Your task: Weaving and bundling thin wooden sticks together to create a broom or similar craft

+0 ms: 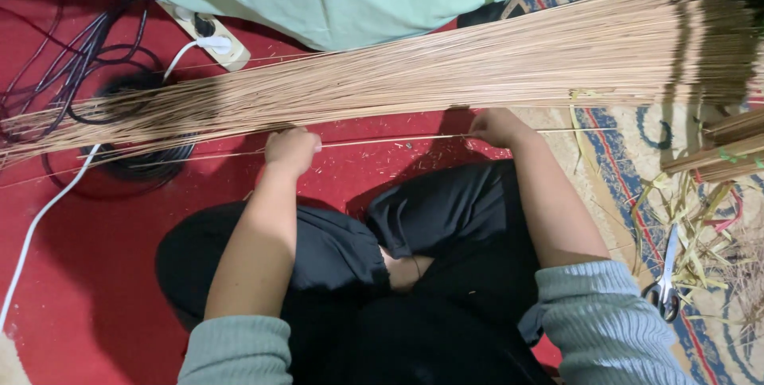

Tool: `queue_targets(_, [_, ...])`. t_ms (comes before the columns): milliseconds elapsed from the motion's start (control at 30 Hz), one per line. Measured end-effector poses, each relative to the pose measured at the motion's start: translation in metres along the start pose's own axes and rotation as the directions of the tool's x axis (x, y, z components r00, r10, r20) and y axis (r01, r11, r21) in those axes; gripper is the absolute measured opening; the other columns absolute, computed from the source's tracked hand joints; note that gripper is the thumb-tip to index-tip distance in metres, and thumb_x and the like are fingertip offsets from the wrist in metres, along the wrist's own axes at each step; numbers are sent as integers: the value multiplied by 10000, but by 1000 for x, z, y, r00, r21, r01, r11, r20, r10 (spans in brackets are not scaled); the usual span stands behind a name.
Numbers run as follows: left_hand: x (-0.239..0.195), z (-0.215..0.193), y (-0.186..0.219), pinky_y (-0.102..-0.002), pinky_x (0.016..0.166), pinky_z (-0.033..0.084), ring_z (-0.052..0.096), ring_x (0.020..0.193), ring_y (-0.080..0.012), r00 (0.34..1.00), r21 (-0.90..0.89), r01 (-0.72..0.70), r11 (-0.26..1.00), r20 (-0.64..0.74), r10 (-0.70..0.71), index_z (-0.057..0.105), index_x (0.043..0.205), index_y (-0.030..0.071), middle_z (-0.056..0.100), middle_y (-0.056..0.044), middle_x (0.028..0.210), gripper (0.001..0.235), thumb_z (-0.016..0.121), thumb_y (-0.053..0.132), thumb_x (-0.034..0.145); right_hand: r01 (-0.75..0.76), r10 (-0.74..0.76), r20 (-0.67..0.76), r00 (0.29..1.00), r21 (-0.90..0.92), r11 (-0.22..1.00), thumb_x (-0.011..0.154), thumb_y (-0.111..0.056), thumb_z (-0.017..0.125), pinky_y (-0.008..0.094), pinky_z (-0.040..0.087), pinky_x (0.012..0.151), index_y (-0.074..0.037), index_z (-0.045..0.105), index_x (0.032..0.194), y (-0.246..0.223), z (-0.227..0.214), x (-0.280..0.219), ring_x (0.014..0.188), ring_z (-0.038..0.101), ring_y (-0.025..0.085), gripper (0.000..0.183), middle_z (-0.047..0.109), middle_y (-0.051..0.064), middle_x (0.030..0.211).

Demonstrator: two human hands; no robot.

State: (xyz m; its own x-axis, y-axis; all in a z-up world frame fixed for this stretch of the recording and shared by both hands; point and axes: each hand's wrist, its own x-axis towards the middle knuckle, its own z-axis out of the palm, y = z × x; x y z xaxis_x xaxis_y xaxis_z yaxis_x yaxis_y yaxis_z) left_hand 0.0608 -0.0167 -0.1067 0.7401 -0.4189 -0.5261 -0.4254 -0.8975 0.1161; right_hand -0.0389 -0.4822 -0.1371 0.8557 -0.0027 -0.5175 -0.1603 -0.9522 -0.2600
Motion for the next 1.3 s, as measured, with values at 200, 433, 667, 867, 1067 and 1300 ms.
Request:
queue_targets(200, [26,18,0,-624,887,567,680,1154,-397,1000,-105,15,994,15,-14,769,1148,267,652,-76,1329,243,699,314,920,-63,62,-17,998,-76,995,787,-254,762,441,582,979,-256,842,911,18,27,32,1019,759,344,148,821,35,924])
queue_targets(433, [47,11,1,-515,815,611,685,1062,-338,942,-88,-54,995,-336,22,744,1028,224,649,-60,1102,123,670,296,960,63,-88,-320,943,-90,994,895,-297,758,437,628,844,-250,779,1066,-7,4,43,948,754,312,178,750,44,978])
queue_targets(667, [94,58,1,-435,745,617,663,973,-243,838,92,-88,992,-532,124,716,951,213,614,8,968,153,717,353,887,221,-306,-372,876,-255,941,912,-361,764,419,629,830,-216,736,1024,-25,-1,54,983,735,287,186,686,12,1011])
queue_targets(867, [86,42,4,-480,759,616,678,981,-283,880,-17,-78,997,-471,61,705,960,250,623,2,1027,112,613,312,970,250,-363,-376,853,-316,915,893,-359,762,425,622,825,-220,735,970,-25,5,69,953,733,298,161,684,24,977])
queue_targets(1067, [86,36,5,-477,747,620,706,942,-286,848,-38,-49,998,-529,22,692,984,224,637,-8,1007,98,612,281,976,242,-313,-415,854,-214,946,974,-327,721,440,616,827,-209,723,1055,-27,-2,65,976,735,317,143,693,41,1007])
queue_targets(1300, [76,16,11,-388,876,510,677,903,-196,589,127,-187,974,-779,214,675,947,267,623,48,857,204,763,424,851,305,-346,-560,753,-168,937,1026,-252,672,427,594,814,-194,662,1131,-31,-4,65,937,740,308,120,690,55,957])
